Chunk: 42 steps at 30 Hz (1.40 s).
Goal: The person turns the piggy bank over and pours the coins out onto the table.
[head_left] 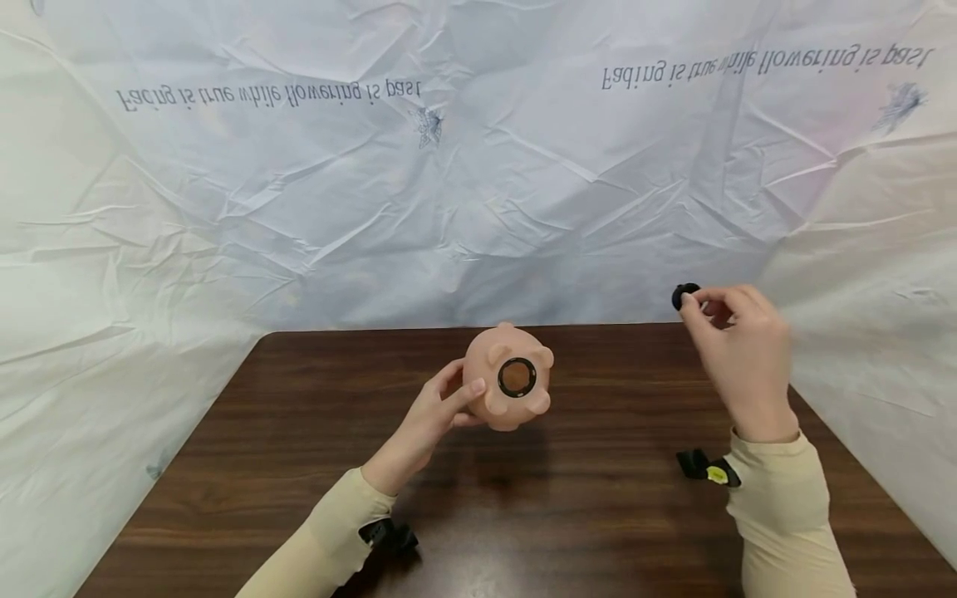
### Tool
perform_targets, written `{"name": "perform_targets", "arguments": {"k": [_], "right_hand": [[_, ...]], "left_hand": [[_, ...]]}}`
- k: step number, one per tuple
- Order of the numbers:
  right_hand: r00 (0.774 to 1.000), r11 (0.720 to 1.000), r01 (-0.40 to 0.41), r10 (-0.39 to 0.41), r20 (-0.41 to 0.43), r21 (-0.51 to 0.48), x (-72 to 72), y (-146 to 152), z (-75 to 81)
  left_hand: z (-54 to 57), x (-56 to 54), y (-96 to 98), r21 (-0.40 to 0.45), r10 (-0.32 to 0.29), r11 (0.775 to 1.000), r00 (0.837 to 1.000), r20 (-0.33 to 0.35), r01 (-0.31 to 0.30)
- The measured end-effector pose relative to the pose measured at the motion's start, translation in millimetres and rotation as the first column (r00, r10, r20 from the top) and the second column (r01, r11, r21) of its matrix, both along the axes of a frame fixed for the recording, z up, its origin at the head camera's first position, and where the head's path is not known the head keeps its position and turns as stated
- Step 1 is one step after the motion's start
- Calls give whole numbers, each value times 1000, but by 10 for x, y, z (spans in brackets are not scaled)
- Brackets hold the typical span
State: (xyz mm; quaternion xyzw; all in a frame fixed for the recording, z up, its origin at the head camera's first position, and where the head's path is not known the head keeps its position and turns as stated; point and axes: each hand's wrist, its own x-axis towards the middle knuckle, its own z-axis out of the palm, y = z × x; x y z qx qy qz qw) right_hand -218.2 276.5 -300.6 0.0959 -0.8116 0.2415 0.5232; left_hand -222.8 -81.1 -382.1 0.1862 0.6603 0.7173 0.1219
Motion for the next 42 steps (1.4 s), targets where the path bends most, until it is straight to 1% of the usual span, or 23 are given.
{"name": "perform_targets", "arguments": {"k": [3,6,10,14,19,21,27,29,33,36,38,42], "right_hand": [[998,999,54,-54,39,-8,-72,132,-48],[993,996,88,-86,84,-20,-158,256,-126],[976,991,127,-121,182,-27,-263,404,-254],[934,987,162,-157,322,9,-334,546,-393],[878,988,152,-154,453,41,-385,674,-544],[851,988,148,-151,502,47,-392,705,-589],[760,987,143,-157,631,74,-411,764,-713],[720,989,133,-145,679,71,-425,784,-766],[621,992,110,-119,775,64,-447,841,-858],[550,992,107,-116,827,68,-460,882,-909],[514,991,108,-124,849,79,-466,895,-930],[449,988,116,-143,882,101,-472,901,-944]], "left_hand": [[-3,-1,-5,2,1,1000,1000,2,-1],[3,2,-5,10,1,1000,1000,4,-1],[7,2,-2,21,0,1000,1000,4,0],[1,-2,-4,25,-3,1000,1000,4,3],[8,-1,-7,21,-6,1000,1000,5,6],[10,0,-10,18,-7,1000,1000,3,7],[6,-3,-23,25,0,1000,1000,10,0],[7,-4,-22,27,4,1000,1000,16,-5],[13,2,-15,28,10,1000,1000,30,-10],[12,9,-10,33,13,999,999,33,-14],[15,12,-11,34,16,999,999,29,-17],[10,-2,-15,33,16,999,1000,21,-16]]}}
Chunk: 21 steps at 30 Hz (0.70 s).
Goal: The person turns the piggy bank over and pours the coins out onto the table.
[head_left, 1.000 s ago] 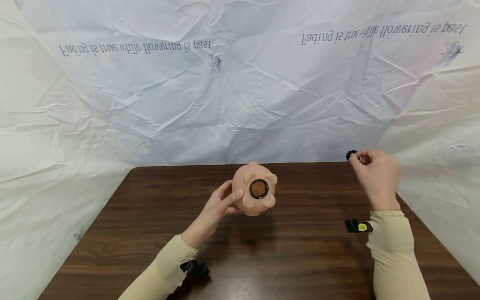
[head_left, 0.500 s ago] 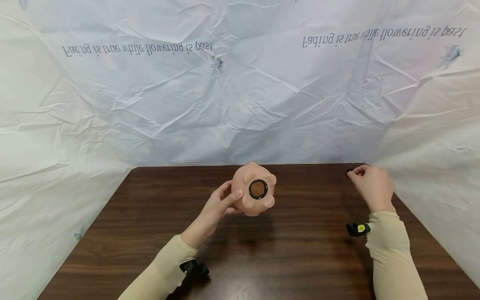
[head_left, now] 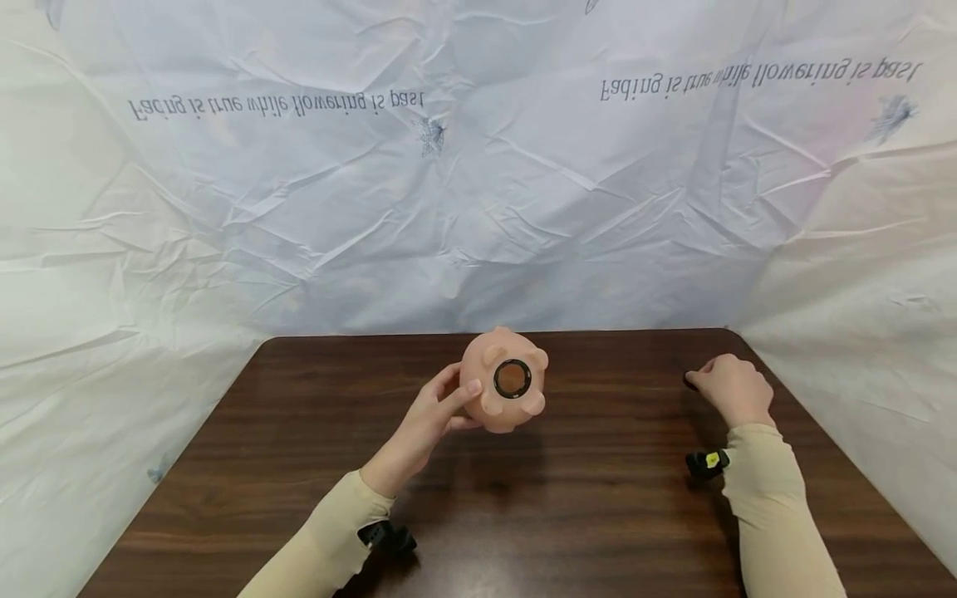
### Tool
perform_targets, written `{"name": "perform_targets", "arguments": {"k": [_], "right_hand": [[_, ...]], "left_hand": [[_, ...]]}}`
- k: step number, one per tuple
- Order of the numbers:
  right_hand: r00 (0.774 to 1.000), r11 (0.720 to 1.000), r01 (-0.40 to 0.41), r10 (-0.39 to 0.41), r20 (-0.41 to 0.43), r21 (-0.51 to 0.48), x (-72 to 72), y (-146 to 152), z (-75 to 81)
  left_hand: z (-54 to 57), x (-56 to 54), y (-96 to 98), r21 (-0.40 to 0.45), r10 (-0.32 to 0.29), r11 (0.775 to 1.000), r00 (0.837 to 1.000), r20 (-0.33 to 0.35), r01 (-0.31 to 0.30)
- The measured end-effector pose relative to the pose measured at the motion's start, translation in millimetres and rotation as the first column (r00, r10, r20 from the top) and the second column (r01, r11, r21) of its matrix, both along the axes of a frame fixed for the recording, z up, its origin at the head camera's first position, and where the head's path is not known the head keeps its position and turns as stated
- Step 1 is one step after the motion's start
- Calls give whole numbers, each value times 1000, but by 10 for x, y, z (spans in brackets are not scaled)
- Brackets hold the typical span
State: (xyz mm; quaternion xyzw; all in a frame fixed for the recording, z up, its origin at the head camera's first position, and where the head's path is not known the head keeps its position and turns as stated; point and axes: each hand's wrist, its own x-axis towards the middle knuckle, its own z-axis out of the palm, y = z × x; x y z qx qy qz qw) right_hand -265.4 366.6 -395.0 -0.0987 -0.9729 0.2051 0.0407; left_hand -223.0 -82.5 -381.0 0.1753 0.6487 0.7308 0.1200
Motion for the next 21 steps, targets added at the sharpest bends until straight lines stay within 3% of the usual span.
{"name": "perform_targets", "arguments": {"k": [8,21], "right_hand": [[992,1000,-12,10,122,14,-25,29,-42],[983,999,30,-34,179,24,-82,74,-117]], "left_hand": [[-12,-10,0,-1,-7,1000,1000,3,7],[8,-13,-16,-7,1,1000,1000,28,-1]]}}
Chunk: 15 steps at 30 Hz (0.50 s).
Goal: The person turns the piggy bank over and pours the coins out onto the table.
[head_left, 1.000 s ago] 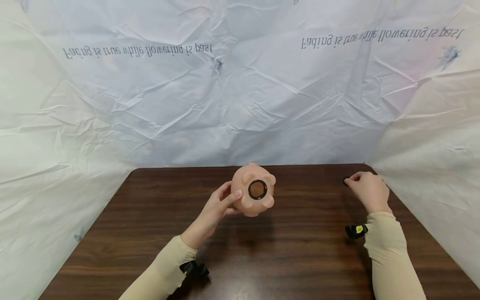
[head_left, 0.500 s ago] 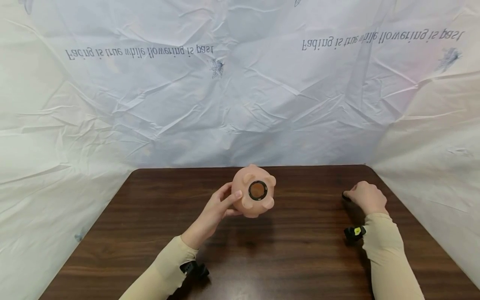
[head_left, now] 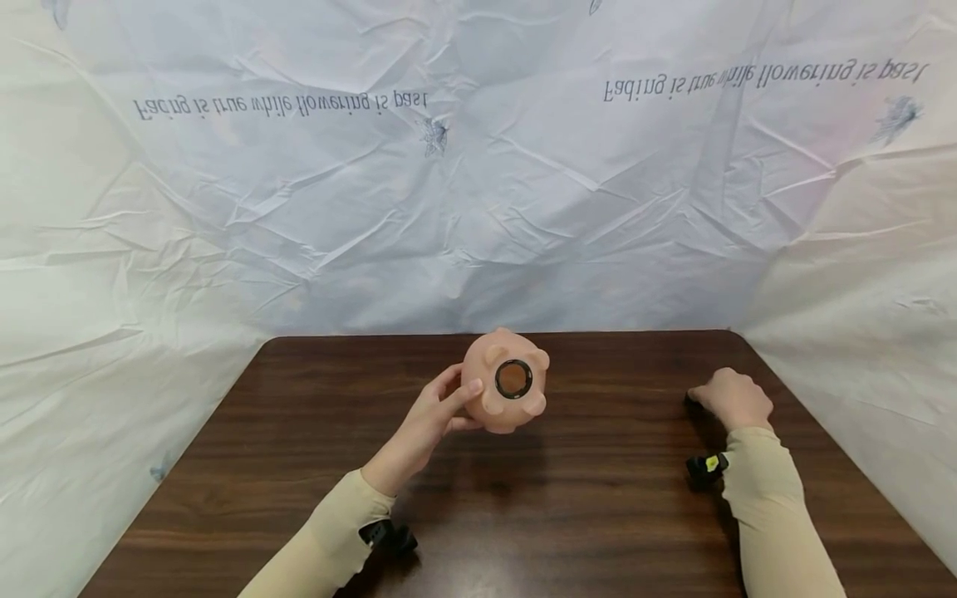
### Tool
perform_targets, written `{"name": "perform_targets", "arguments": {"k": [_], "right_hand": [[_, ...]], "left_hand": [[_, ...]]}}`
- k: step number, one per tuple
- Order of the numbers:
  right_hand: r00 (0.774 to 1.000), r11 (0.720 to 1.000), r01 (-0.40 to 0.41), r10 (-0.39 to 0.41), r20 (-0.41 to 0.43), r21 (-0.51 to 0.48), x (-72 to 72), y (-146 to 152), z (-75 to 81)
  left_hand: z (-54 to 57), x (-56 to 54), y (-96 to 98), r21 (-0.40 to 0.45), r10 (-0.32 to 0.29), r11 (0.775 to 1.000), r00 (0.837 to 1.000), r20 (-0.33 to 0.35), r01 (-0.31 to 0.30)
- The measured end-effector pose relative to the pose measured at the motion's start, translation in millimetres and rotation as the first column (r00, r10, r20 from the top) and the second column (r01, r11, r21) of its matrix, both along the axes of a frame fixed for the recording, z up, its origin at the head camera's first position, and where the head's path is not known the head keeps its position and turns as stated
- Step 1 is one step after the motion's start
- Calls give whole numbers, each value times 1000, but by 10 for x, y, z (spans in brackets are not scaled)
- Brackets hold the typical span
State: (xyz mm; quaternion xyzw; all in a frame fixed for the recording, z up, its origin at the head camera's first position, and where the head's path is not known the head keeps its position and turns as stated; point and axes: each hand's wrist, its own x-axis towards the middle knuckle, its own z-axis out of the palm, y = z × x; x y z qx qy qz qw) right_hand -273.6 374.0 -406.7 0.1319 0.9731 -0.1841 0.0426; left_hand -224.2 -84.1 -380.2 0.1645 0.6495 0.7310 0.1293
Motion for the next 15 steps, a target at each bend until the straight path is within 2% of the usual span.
{"name": "perform_targets", "arguments": {"k": [15], "right_hand": [[1000,999,-26,27,8,-42,107,-58,-5]], "left_hand": [[21,22,-31,-10,-7,1000,1000,2,7]]}}
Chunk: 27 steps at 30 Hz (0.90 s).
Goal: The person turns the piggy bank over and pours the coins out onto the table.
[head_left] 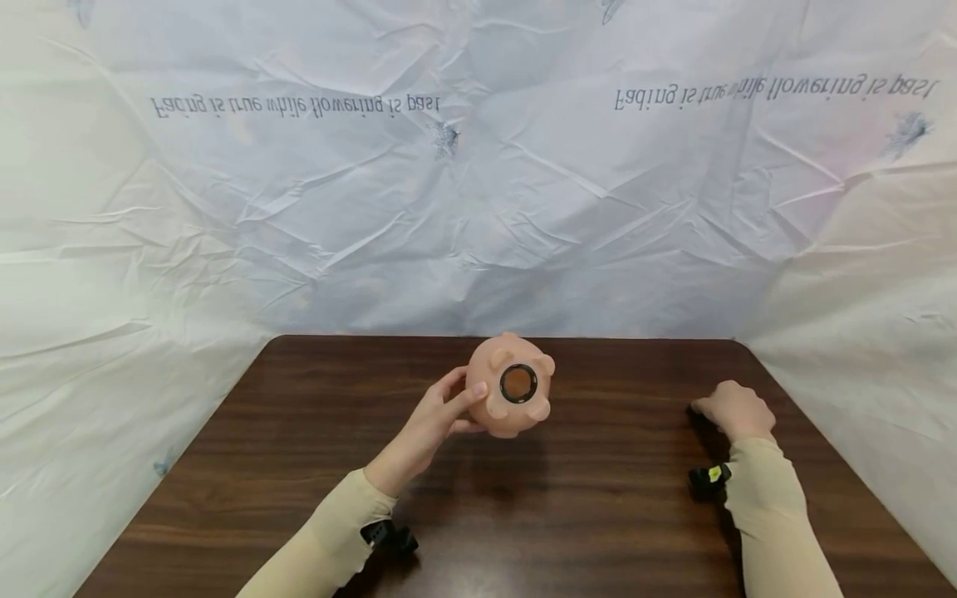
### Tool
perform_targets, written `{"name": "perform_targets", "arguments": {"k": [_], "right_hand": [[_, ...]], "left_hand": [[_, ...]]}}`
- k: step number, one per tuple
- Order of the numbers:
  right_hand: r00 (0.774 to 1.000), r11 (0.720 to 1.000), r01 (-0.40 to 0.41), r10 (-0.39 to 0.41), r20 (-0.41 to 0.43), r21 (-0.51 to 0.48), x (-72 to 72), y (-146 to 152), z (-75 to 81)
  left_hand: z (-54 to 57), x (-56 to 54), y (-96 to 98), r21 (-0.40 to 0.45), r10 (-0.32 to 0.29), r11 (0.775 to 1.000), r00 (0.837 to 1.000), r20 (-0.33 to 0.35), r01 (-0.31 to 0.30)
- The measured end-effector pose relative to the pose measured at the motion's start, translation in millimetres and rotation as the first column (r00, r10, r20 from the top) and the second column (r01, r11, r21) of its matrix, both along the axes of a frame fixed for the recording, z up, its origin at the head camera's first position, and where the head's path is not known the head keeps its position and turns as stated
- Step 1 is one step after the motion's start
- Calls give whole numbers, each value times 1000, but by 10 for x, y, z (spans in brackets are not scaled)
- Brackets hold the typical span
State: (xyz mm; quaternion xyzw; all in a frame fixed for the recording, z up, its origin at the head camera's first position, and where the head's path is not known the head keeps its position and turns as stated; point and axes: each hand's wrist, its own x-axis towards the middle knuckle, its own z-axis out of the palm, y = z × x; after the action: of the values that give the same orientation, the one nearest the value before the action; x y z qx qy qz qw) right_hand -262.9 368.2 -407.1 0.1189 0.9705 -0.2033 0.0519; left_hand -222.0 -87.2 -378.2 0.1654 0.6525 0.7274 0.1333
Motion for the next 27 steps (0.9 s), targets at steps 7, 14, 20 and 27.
{"name": "perform_targets", "arguments": {"k": [7,14,20,27], "right_hand": [[1000,1000,-18,18,-11,-15,28,-4,30],[989,996,-84,83,-124,-2,28,-4,99],[907,945,-320,283,-311,-73,17,-315,277],[824,755,-524,335,-456,-394,102,-1024,530]], "left_hand": [[-8,8,-14,-9,4,1000,1000,-5,-4],[-8,13,-31,1,21,1000,1000,-21,-21],[-27,13,-23,30,23,999,999,-27,-22],[-30,-3,-26,41,38,998,999,-18,-37]]}}
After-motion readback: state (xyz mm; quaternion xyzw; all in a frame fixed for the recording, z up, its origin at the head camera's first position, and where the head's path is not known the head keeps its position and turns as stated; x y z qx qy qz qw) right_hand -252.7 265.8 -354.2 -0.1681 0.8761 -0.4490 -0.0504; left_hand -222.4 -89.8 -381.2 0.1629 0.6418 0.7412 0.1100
